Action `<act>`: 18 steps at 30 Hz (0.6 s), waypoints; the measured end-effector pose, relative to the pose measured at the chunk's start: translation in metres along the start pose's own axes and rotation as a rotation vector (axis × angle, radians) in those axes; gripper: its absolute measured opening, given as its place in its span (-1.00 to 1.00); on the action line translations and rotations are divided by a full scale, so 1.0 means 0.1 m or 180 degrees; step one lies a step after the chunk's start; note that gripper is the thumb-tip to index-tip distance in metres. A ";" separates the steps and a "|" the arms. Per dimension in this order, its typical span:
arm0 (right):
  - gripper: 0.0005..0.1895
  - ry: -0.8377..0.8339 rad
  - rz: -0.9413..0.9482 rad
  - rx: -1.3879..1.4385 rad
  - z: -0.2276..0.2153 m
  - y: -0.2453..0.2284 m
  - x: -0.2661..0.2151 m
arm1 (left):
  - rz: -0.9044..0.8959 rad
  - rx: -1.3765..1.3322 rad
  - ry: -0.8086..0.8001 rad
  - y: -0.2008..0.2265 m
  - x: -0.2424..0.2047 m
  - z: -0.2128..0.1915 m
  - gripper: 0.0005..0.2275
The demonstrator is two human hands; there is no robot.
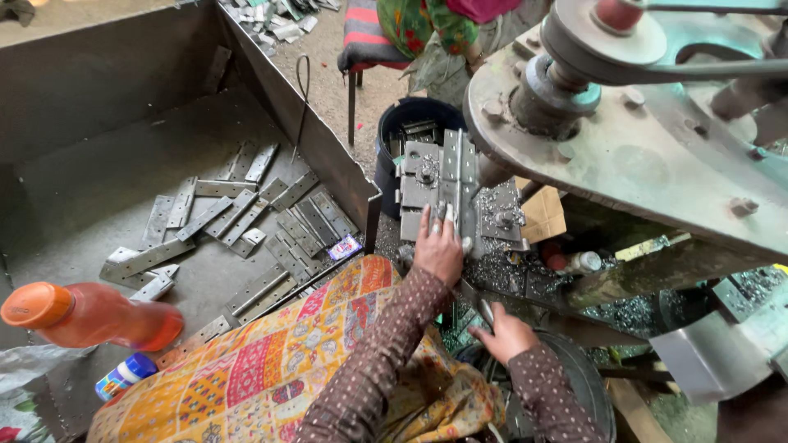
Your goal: The person sits on the floor and repeatedly picks metal hinge-like parts from a bin, places them on a grinding machine, and uses a metal rod to press them against the grinding wheel. Finished parts are dropped into a bucket beside the machine.
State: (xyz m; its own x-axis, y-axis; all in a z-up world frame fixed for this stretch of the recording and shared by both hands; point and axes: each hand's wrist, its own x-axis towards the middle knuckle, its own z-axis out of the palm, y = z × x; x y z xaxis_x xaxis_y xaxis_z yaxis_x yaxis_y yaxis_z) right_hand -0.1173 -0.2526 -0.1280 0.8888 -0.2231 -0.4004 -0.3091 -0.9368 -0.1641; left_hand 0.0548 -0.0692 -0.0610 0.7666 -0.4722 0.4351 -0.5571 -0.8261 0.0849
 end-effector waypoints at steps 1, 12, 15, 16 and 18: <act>-0.26 0.0091 0.0000 0.0066 0.09 0.02 -0.03 | -0.0015 -0.0035 -0.0238 0.01 0.02 0.06 -0.73; -0.20 -0.0151 0.0075 0.0544 0.31 -0.01 0.00 | 0.0010 -0.0071 0.0123 -0.02 0.00 -0.01 -0.74; -0.30 -0.0244 0.0070 0.0220 0.01 0.02 0.06 | -0.0079 -0.0300 -0.0285 -0.05 0.17 0.02 -0.76; -0.31 -0.0222 0.0081 0.0279 0.01 0.03 0.06 | -0.0117 -0.0444 -0.0474 -0.05 0.23 0.06 -0.76; -0.36 -0.0115 0.0129 0.0568 0.15 0.03 0.04 | -0.0127 -0.0360 -0.0243 -0.05 0.33 0.13 -0.77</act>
State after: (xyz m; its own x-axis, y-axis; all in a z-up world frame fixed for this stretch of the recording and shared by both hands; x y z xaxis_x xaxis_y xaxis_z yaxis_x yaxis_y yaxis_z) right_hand -0.1195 -0.2527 -0.1436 0.8626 -0.2470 -0.4415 -0.4025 -0.8637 -0.3032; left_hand 0.0871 -0.0844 -0.0589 0.8086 -0.4652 0.3603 -0.5547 -0.8069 0.2032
